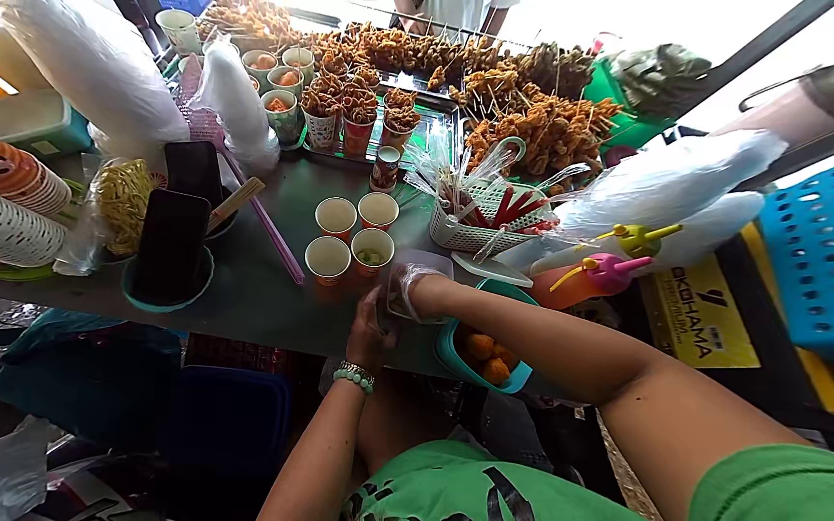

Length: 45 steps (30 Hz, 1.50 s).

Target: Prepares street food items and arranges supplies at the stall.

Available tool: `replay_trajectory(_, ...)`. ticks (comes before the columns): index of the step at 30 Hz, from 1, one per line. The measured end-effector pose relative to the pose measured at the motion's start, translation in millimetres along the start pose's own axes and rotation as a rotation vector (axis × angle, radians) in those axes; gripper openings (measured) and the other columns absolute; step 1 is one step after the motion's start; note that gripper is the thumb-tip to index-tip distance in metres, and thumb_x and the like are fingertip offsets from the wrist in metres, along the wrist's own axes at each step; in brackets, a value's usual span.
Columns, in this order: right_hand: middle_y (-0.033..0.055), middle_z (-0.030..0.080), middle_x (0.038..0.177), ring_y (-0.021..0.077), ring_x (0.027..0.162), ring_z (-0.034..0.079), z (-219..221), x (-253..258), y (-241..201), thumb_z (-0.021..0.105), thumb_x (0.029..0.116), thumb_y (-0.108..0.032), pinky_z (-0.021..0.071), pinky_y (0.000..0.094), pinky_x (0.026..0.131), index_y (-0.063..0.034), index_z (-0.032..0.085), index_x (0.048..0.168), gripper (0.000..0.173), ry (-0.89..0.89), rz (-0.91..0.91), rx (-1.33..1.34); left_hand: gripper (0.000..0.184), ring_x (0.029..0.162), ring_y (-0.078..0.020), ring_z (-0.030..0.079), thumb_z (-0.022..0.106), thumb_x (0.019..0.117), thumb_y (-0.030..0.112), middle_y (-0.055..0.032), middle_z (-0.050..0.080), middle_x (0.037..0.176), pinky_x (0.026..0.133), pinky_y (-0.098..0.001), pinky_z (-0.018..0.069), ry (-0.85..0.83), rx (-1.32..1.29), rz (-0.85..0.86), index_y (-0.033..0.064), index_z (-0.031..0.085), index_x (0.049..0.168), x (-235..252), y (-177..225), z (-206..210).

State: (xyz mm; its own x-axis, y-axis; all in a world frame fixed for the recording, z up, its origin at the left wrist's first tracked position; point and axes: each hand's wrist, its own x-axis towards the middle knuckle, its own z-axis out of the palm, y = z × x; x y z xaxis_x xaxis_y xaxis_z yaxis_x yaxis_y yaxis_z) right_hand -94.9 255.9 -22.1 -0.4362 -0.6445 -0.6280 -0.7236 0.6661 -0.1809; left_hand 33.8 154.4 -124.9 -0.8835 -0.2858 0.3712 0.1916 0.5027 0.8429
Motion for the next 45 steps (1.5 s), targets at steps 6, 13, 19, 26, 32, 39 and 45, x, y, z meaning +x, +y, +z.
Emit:
replay_trajectory(6,0.0268,0.061,0.128,0.0438,0.124,0.057,7,12,14,0.07,0.0929,-0.015,0.0447,0.0631,0.102,0.0018,0.058,0.132,0.044,0.107,-0.083,0.028,0.07,0.122,-0.0455,0.053,0.074,0.0811,0.025,-0.0398,0.052,0.129,0.103,-0.0491,0.0458,0.468,0.172,-0.03,-0.0199,0.047,0.127,11,-4,-18)
replay_trajectory(13,0.0283,0.062,0.127,0.0453,0.124,0.057,-7,2,8,0.067,0.0946,-0.011,0.0437,0.0645,0.102,0.0061,0.061,0.127,0.037,0.016,-0.082,-0.01,0.109,0.135,-0.0403,0.047,0.085,0.0751,0.013,-0.0359,0.037,0.151,0.11,-0.0471,0.0414,0.401,0.117,-0.209,-0.0115,0.014,0.155,54,-17,-47)
replay_trajectory(19,0.0301,0.059,0.134,0.0473,0.128,0.055,4,-4,5,0.053,0.1013,-0.005,0.0439,0.0658,0.103,0.007,0.057,0.133,0.034,0.083,0.038,0.06,0.107,0.126,-0.0296,0.056,0.086,0.075,0.017,-0.0315,0.05,0.14,0.107,-0.0372,0.0465,0.418,0.061,-0.232,-0.01,0.018,0.154,46,-23,-44)
replay_trajectory(26,0.0257,0.069,0.106,0.041,0.105,0.065,-22,-18,21,0.069,0.0939,-0.004,0.0479,0.0579,0.095,0.0071,0.071,0.105,0.016,0.2,-0.164,0.106,0.101,0.125,-0.026,0.056,0.085,0.0695,0.017,-0.0384,0.05,0.132,0.108,-0.0291,0.0443,0.345,-0.002,-0.055,-0.0234,0.026,0.14,-11,-3,-37)
replay_trajectory(32,0.0162,0.071,0.091,0.0249,0.088,0.067,-52,-58,37,0.076,0.0834,0.001,0.052,0.0451,0.086,0.0035,0.073,0.097,0.014,0.541,-0.254,0.463,0.094,0.119,-0.0367,0.059,0.084,0.0723,0.021,-0.0331,0.059,0.127,0.102,-0.0463,0.0477,0.203,0.117,0.056,-0.0161,0.034,0.142,-6,31,-35)
replay_trajectory(39,0.0122,0.071,0.092,0.0192,0.086,0.068,-60,-87,-7,0.079,0.0787,0.002,0.0572,0.0375,0.08,0.0001,0.072,0.097,0.02,0.79,-0.398,0.527,0.094,0.113,-0.0359,0.062,0.083,0.0724,0.019,-0.0258,0.063,0.125,0.096,-0.0495,0.0504,0.16,0.108,0.062,-0.01,0.034,0.147,19,63,-18)
replay_trajectory(45,0.0109,0.073,0.102,0.0185,0.094,0.069,-61,-100,-12,0.081,0.0816,-0.003,0.0568,0.0379,0.087,-0.004,0.074,0.111,0.03,0.656,-0.434,0.501,0.097,0.112,-0.0257,0.063,0.083,0.0723,0.018,-0.0304,0.059,0.125,0.096,-0.0334,0.0522,0.199,0.023,0.068,-0.0133,0.029,0.147,23,60,-17)
